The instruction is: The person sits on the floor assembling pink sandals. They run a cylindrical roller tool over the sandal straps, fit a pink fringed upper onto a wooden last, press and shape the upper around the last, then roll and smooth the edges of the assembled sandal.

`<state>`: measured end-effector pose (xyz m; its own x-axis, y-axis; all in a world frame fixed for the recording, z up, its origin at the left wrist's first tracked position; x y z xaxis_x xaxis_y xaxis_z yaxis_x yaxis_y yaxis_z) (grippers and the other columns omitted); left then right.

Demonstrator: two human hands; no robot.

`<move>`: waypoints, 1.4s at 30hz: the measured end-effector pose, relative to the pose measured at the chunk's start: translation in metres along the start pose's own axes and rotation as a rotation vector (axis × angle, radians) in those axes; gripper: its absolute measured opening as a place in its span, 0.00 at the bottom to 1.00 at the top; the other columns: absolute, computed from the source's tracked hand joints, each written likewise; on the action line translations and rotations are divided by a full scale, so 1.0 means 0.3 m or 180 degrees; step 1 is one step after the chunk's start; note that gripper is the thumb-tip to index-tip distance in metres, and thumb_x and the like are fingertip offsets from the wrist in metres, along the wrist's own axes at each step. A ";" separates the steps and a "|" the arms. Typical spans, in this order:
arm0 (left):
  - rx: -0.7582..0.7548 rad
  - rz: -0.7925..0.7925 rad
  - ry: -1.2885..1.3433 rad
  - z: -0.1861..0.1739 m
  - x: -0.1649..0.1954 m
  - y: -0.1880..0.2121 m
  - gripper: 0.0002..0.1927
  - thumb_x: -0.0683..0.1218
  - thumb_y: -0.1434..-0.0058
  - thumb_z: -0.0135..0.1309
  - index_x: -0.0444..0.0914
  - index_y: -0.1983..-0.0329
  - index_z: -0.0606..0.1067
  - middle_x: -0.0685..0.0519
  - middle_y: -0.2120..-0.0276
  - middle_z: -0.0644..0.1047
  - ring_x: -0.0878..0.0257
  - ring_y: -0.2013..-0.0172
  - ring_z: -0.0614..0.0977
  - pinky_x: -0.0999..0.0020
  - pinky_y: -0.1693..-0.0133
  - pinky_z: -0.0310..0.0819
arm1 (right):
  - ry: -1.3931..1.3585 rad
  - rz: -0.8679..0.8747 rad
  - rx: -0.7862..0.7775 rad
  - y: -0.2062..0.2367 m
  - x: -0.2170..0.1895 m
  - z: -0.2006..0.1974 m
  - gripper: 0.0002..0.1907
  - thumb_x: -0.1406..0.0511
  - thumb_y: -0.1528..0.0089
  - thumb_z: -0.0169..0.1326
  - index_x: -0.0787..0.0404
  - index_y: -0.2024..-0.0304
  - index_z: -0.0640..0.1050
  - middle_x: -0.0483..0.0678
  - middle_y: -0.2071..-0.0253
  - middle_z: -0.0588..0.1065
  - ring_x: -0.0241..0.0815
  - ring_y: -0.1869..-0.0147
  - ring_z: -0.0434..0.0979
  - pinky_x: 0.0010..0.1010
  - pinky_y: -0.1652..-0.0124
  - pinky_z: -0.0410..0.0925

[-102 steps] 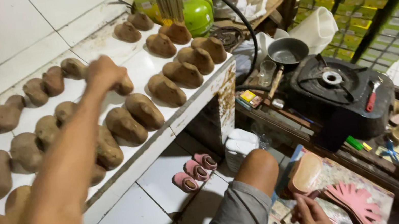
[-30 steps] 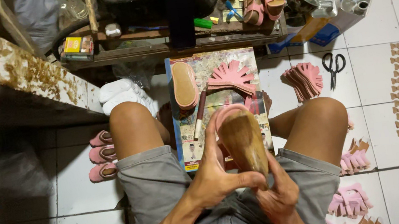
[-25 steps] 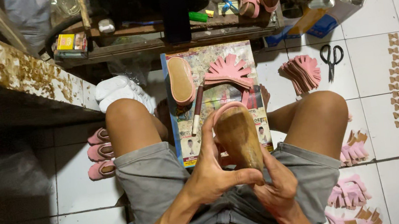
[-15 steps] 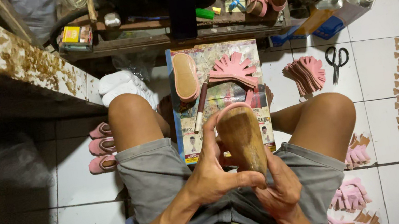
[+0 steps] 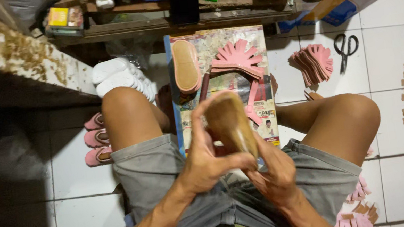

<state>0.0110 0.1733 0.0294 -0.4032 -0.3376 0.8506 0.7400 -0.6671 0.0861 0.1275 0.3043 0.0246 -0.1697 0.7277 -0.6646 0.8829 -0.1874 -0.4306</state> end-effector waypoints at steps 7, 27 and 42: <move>0.0551 -0.0510 0.0642 -0.136 -0.091 -0.145 0.55 0.41 0.56 0.70 0.45 0.27 0.53 0.45 0.38 0.67 0.53 0.39 0.72 0.56 0.41 0.73 | -0.0255 0.1168 -0.1535 -0.323 0.374 0.030 0.23 0.62 0.39 0.62 0.64 0.43 0.77 0.54 0.47 0.79 0.48 0.46 0.82 0.36 0.50 0.74; 0.0129 -0.0650 -0.0276 -0.128 -0.387 -0.720 0.60 0.52 0.61 0.73 0.44 0.27 0.53 0.44 0.37 0.65 0.52 0.37 0.70 0.52 0.37 0.68 | -0.0176 0.0868 -0.1558 -0.871 0.658 0.181 0.09 0.66 0.35 0.55 0.65 0.57 0.80 0.55 0.59 0.79 0.53 0.58 0.80 0.38 0.57 0.72; -0.0170 -0.0635 -0.1395 -0.121 -0.305 -0.729 0.61 0.56 0.62 0.73 0.40 0.27 0.55 0.45 0.35 0.66 0.53 0.33 0.67 0.56 0.34 0.60 | 0.0096 0.1308 -0.1339 -0.824 0.591 0.145 0.09 0.66 0.33 0.54 0.67 0.58 0.80 0.57 0.58 0.77 0.57 0.54 0.78 0.39 0.54 0.70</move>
<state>-0.1334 0.3260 -0.0860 -0.2611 0.1043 0.9597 0.6382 -0.7273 0.2527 -0.1399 0.4509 -0.0134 0.2302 0.6704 -0.7054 0.9725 -0.1844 0.1420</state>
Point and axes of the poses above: each hand's wrist, its own y-axis away from the middle knuckle, its own z-axis out of the palm, x = y × z, the point moved 4 cm from there along -y, towards the middle knuckle
